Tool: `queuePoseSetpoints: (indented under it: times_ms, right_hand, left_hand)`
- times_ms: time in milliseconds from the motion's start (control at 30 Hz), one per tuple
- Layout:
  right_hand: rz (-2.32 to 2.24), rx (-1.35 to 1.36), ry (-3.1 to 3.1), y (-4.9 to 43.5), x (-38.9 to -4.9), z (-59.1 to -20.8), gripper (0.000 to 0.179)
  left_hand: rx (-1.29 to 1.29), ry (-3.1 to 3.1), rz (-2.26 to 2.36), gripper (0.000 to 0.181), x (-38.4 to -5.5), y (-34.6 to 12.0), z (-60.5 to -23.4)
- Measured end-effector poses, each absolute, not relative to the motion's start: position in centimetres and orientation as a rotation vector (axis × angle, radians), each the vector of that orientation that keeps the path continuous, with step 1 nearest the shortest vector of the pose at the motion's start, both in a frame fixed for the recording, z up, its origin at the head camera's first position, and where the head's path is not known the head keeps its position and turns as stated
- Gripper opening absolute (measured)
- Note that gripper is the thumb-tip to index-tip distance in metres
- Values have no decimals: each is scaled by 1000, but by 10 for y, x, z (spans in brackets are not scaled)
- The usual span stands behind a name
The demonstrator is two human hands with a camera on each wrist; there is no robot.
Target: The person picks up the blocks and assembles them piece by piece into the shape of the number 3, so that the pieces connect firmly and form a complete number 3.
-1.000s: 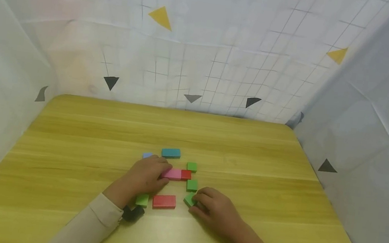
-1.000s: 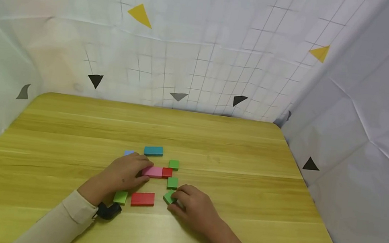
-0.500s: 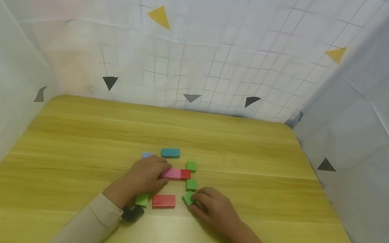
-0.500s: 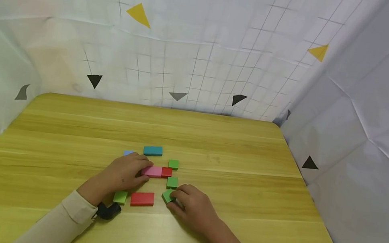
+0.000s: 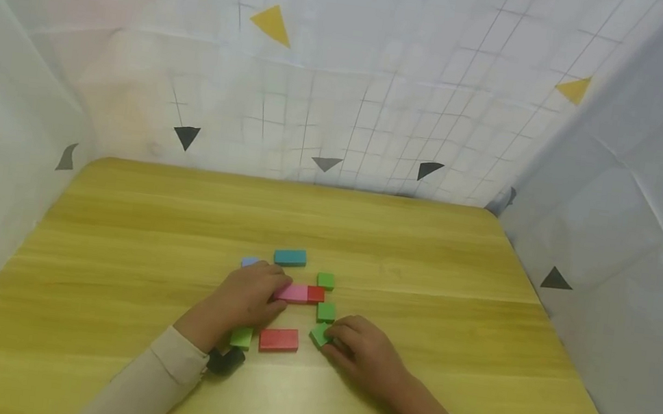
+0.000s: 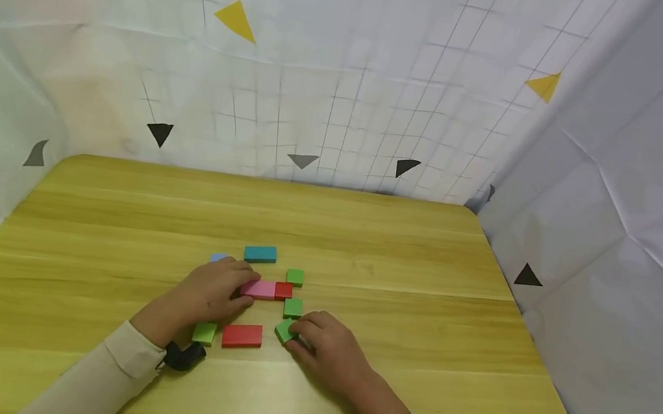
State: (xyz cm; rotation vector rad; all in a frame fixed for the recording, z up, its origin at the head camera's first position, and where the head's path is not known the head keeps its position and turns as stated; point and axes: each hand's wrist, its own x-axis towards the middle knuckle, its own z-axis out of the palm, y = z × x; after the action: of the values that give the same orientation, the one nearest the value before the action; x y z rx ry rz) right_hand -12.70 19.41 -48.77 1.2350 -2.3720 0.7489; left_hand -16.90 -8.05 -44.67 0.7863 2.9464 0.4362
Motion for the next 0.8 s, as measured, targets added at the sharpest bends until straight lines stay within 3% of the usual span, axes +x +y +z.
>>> queuePoseSetpoints:
  times_ms: [800]
  right_hand:
    - [790, 1242, -2361, 194, -129, -487, 23]
  left_hand:
    - [785, 2955, 442, 34, -170, -82, -449]
